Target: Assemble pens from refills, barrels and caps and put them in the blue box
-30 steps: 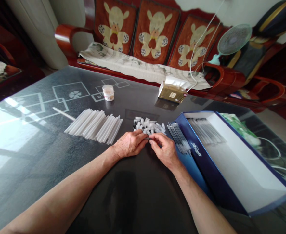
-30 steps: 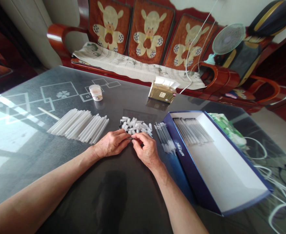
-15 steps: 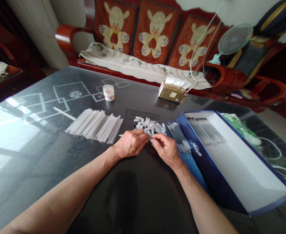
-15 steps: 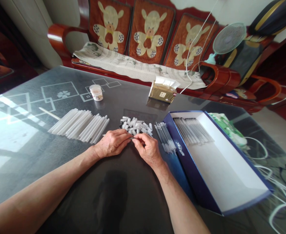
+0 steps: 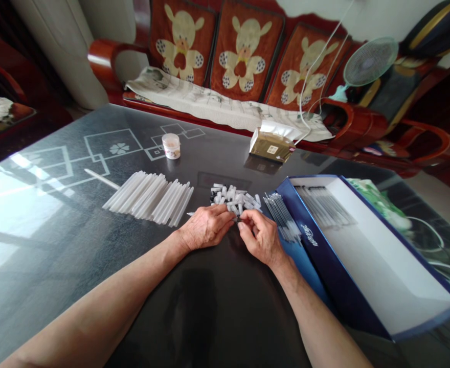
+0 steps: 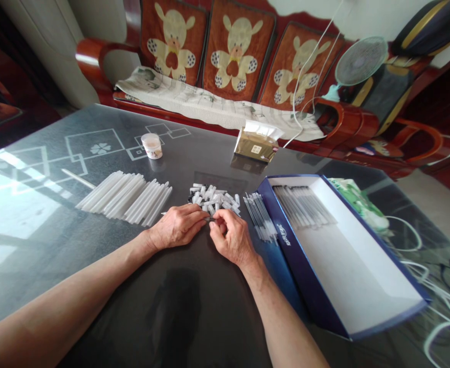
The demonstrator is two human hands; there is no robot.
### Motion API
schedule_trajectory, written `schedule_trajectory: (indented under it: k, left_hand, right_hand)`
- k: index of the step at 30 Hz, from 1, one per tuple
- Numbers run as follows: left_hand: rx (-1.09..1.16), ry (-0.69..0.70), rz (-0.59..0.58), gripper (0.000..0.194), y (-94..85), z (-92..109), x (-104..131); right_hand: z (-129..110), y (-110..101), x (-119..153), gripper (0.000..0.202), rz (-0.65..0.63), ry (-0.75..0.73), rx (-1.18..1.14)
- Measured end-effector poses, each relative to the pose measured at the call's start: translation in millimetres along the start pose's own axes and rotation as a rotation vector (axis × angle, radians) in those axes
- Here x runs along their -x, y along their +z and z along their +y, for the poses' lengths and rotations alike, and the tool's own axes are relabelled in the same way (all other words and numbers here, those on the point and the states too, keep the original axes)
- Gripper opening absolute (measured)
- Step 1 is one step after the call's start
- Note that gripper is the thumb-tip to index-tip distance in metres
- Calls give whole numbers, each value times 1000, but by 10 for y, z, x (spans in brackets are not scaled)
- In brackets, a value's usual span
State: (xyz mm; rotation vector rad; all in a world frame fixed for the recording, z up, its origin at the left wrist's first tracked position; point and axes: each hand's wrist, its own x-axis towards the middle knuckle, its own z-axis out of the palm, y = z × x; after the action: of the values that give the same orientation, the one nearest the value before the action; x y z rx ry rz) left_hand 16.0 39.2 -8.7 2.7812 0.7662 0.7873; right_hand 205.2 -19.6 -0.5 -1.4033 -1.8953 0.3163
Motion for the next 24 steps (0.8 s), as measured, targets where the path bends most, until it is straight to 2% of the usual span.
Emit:
schedule_trajectory:
  k: [5, 8, 12, 14, 18, 24]
  left_hand:
    - [6, 16, 5, 30, -15, 10, -5]
    - [12, 34, 0, 28, -21, 24, -6]
    - [13, 39, -7, 27, -17, 23, -7]
    - [7, 32, -2, 28, -11, 14, -7]
    - [-6, 20, 9, 28, -2, 3, -7]
    - [-4, 35, 7, 28, -15, 22, -9]
  right_hand:
    - [7, -13, -15, 6, -34, -49, 8]
    - [-12, 4, -35, 18, -40, -70, 8]
    - [-31, 32, -41, 31, -35, -28, 32]
    - [-29, 31, -33, 28, -23, -8, 26]
    - [-3, 2, -6, 6, -24, -20, -28]
    - [11, -12, -19, 6, -50, -81, -20]
